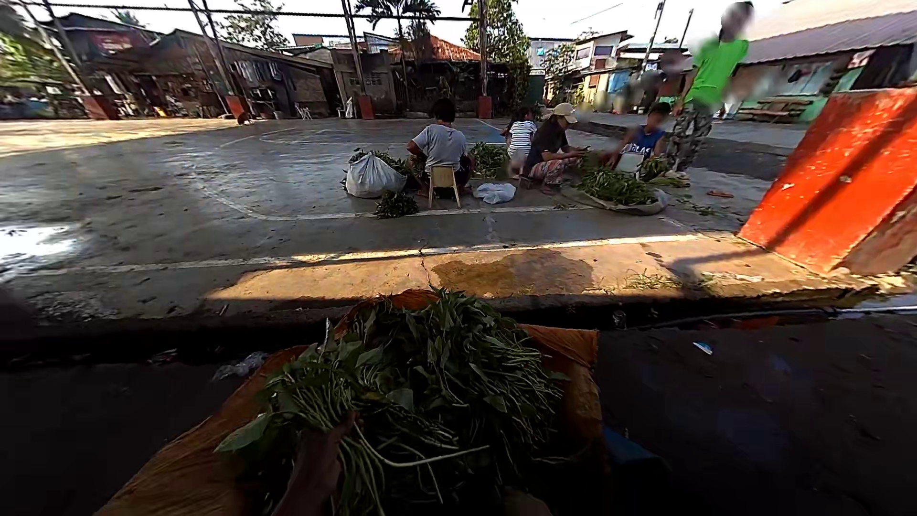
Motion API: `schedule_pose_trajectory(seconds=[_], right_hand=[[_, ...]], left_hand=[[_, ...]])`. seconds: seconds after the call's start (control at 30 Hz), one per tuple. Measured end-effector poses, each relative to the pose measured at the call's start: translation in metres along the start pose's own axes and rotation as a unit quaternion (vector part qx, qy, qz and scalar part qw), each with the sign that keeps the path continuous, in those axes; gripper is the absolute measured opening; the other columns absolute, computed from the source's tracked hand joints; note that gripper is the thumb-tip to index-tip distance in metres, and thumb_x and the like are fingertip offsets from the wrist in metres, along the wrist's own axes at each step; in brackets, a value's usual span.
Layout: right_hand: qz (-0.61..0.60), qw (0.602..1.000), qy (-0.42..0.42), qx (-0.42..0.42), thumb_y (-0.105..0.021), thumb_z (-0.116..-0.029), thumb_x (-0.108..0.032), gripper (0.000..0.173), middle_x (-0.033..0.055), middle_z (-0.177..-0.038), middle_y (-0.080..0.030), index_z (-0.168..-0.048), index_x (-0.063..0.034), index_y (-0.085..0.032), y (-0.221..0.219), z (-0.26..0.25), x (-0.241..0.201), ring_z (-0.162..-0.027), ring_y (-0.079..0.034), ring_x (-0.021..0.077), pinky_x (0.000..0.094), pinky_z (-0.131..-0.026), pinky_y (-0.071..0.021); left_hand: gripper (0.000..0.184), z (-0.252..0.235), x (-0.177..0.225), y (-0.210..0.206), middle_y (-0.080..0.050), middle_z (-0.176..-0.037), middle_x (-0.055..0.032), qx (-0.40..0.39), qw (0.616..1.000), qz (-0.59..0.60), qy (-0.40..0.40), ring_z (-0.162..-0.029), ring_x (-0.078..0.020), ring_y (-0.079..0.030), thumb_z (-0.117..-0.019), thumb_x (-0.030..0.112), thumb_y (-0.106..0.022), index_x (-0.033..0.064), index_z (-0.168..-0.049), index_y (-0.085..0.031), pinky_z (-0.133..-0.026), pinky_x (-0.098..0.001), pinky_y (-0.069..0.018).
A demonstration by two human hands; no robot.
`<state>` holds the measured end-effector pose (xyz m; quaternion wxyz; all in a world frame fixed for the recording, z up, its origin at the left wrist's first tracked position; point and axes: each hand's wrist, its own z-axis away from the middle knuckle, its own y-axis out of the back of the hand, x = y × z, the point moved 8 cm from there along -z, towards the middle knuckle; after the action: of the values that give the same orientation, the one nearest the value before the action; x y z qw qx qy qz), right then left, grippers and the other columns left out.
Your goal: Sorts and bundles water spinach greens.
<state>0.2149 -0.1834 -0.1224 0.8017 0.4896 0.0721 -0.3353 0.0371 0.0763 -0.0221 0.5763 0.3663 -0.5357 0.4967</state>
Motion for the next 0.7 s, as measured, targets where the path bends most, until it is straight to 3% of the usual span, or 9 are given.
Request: schedule_pose_trajectory(seconds=[0.1, 0.17, 0.23, 0.27, 0.37, 0.43, 0.5, 0.57, 0.7], right_hand=[[-0.072, 0.995, 0.044, 0.049, -0.054, -0.104, -0.026, 0.032, 0.0196, -0.117, -0.071, -0.121, -0.0049, -0.071, 0.053, 0.016, -0.013, -0.113, -0.067, 0.0387, 0.0631, -0.098, -0.0491], [-0.104, 0.962, 0.111, 0.226, -0.055, -0.1017, -0.02, 0.027, 0.0153, -0.108, -0.073, -0.114, -0.0048, -0.074, 0.09, 0.024, -0.029, -0.102, -0.07, 0.0329, 0.0548, -0.092, -0.0549], [-0.08, 0.92, 0.162, 0.348, -0.054, -0.1007, -0.017, 0.028, 0.0127, -0.11, -0.072, -0.119, -0.0077, -0.074, 0.106, 0.02, -0.045, -0.105, -0.068, 0.0328, 0.0528, -0.092, -0.0543], [-0.051, 0.918, 0.171, 0.353, -0.05, -0.1013, -0.016, 0.033, 0.0115, -0.119, -0.071, -0.126, -0.0104, -0.071, 0.104, 0.01, -0.052, -0.113, -0.065, 0.0339, 0.0551, -0.095, -0.0495], [0.022, 0.973, 0.122, 0.197, -0.039, -0.1078, -0.021, 0.043, 0.0108, -0.143, -0.06, -0.147, -0.0165, -0.056, 0.073, -0.028, -0.059, -0.141, -0.046, 0.0351, 0.061, -0.117, -0.0275], [0.03, 0.989, 0.09, 0.109, -0.038, -0.1085, -0.024, 0.042, 0.0137, -0.136, -0.065, -0.141, -0.0132, -0.061, 0.045, -0.037, -0.064, -0.134, -0.053, 0.0353, 0.0584, -0.115, -0.0315], [-0.002, 0.998, 0.05, 0.041, -0.037, -0.1086, -0.023, 0.041, 0.0193, -0.132, -0.065, -0.135, -0.0059, -0.062, 0.019, -0.034, -0.067, -0.123, -0.062, 0.0382, 0.0589, -0.104, -0.0455], [-0.046, 0.998, 0.018, 0.044, -0.038, -0.108, -0.023, 0.039, 0.0231, -0.127, -0.066, -0.13, -0.0011, -0.062, 0.003, -0.033, -0.065, -0.114, -0.066, 0.0415, 0.06, -0.093, -0.0518], [-0.187, 0.972, -0.031, 0.139, -0.041, -0.1069, -0.018, 0.036, 0.0272, -0.11, -0.069, -0.121, 0.0065, -0.063, 0.0, -0.04, -0.043, -0.106, -0.068, 0.0419, 0.0574, -0.093, -0.0523]], left_hand=[[0.028, 0.003, 0.0, 0.0, -0.067, -0.091, -0.0067, 0.009, 1.0, -0.005, 0.016, -0.079, -0.0095, -0.066, -0.098, -0.005, -0.059, -0.0055, -0.125, -0.052, -0.077, -0.0246, -0.057], [0.026, 0.003, 0.001, -0.002, -0.068, -0.089, -0.0069, 0.01, 1.0, 0.006, 0.017, -0.078, -0.0104, -0.067, -0.0972, -0.005, -0.061, -0.0054, -0.122, -0.054, -0.076, -0.0251, -0.0577], [0.021, 0.005, 0.0, -0.002, -0.068, -0.086, -0.0075, 0.014, 0.999, 0.021, 0.028, -0.075, -0.0118, -0.067, -0.0977, -0.005, -0.06, -0.0054, -0.118, -0.054, -0.074, -0.026, -0.058], [0.019, 0.006, -0.001, -0.003, -0.068, -0.084, -0.0076, 0.018, 0.999, 0.028, 0.037, -0.073, -0.012, -0.068, -0.0981, -0.006, -0.059, -0.005, -0.116, -0.054, -0.072, -0.0256, -0.0584], [0.018, 0.005, -0.005, -0.004, -0.068, -0.083, -0.0079, 0.015, 0.998, 0.056, 0.04, -0.072, -0.0129, -0.068, -0.0979, -0.007, -0.058, -0.0044, -0.116, -0.054, -0.071, -0.0258, -0.059], [0.016, 0.005, -0.005, -0.003, -0.068, -0.083, -0.0085, 0.012, 0.997, 0.068, 0.037, -0.072, -0.014, -0.068, -0.0979, -0.007, -0.058, -0.0039, -0.113, -0.055, -0.07, -0.0268, -0.0592], [0.015, 0.006, -0.006, -0.003, -0.068, -0.082, -0.0084, 0.01, 0.997, 0.074, 0.033, -0.071, -0.0142, -0.068, -0.0977, -0.008, -0.057, -0.0036, -0.112, -0.055, -0.069, -0.0269, -0.0598], [0.015, 0.007, -0.007, -0.004, -0.069, -0.081, -0.0082, 0.008, 0.997, 0.07, 0.031, -0.07, -0.0142, -0.068, -0.0974, -0.009, -0.057, -0.0038, -0.111, -0.055, -0.069, -0.0265, -0.0598], [0.014, 0.014, -0.008, -0.012, -0.068, -0.08, -0.007, -0.006, 0.996, 0.082, 0.035, -0.069, -0.0136, -0.069, -0.0976, -0.01, -0.055, -0.0022, -0.109, -0.054, -0.068, -0.0265, -0.0604]])
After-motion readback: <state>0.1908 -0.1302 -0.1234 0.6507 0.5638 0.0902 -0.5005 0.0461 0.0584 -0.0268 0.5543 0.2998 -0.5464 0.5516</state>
